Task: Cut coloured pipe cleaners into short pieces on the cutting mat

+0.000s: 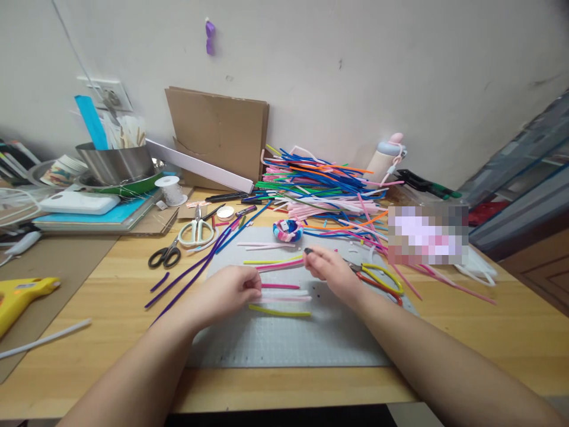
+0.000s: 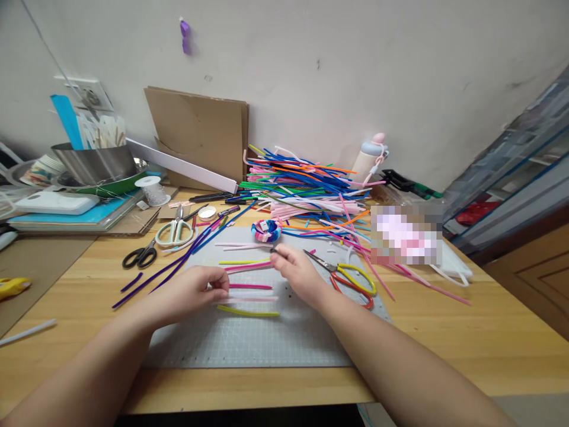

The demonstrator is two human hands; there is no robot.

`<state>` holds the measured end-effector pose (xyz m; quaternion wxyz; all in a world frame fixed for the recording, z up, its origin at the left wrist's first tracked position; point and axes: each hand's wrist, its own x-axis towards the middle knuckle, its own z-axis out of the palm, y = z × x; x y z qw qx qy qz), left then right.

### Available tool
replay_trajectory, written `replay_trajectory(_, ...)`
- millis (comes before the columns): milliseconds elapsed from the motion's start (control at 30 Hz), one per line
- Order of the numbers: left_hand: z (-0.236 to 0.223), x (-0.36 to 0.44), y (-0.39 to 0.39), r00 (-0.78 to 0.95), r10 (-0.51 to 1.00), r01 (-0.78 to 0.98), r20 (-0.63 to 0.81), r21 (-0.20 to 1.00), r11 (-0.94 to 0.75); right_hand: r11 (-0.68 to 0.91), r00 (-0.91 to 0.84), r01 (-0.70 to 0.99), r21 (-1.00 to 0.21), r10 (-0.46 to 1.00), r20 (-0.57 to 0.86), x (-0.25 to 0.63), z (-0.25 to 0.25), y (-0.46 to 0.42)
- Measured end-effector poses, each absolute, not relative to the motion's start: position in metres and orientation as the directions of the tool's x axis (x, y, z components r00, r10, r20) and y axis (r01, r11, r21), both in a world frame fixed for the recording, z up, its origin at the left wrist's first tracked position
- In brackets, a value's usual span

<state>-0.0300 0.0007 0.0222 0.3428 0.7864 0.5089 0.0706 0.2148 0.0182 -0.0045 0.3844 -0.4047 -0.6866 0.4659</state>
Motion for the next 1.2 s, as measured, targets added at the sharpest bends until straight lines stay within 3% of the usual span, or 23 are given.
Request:
replay_trajectory(167,0.017,-0.032,0.0,0.515,0.817,0.777,-0.26,0.545,-0.316,0.345,-0.697,0.494,-0.798,0.706,-0.126,0.219,0.013,0.017)
replay_trajectory(300,0.019,-0.033,-0.001,0.521,0.806,0.788,-0.282,0.522,-0.327,0.42,-0.708,0.605,-0.676,0.672,-0.217,0.217,0.014,0.011)
replay_trajectory(533,0.034,-0.049,0.001,0.5,0.816,0.791,-0.289,0.537,-0.295,0.511,-0.689,0.688,-0.515,0.682,-0.244,0.203,0.012,-0.005)
replay_trajectory(700,0.045,-0.053,0.0,0.502,0.839,0.737,-0.212,0.612,-0.286,0.434,-0.706,0.629,-0.645,0.666,-0.24,0.203,0.013,-0.006)
replay_trajectory(900,0.048,-0.049,-0.002,0.456,0.877,0.591,-0.15,0.788,-0.173,0.303,-0.678,0.463,-0.833,0.726,-0.113,0.203,0.011,-0.002)
replay_trajectory(1067,0.04,-0.044,0.002,0.276,0.96,0.203,-0.047,0.979,-0.011,0.15,-0.557,0.32,-0.935,0.828,-0.058,0.198,0.009,-0.001)
replay_trajectory(1200,0.03,-0.036,0.006,0.19,0.982,-0.118,-0.011,0.992,0.034,0.055,-0.51,0.272,-0.961,0.855,-0.095,0.198,0.01,-0.002)
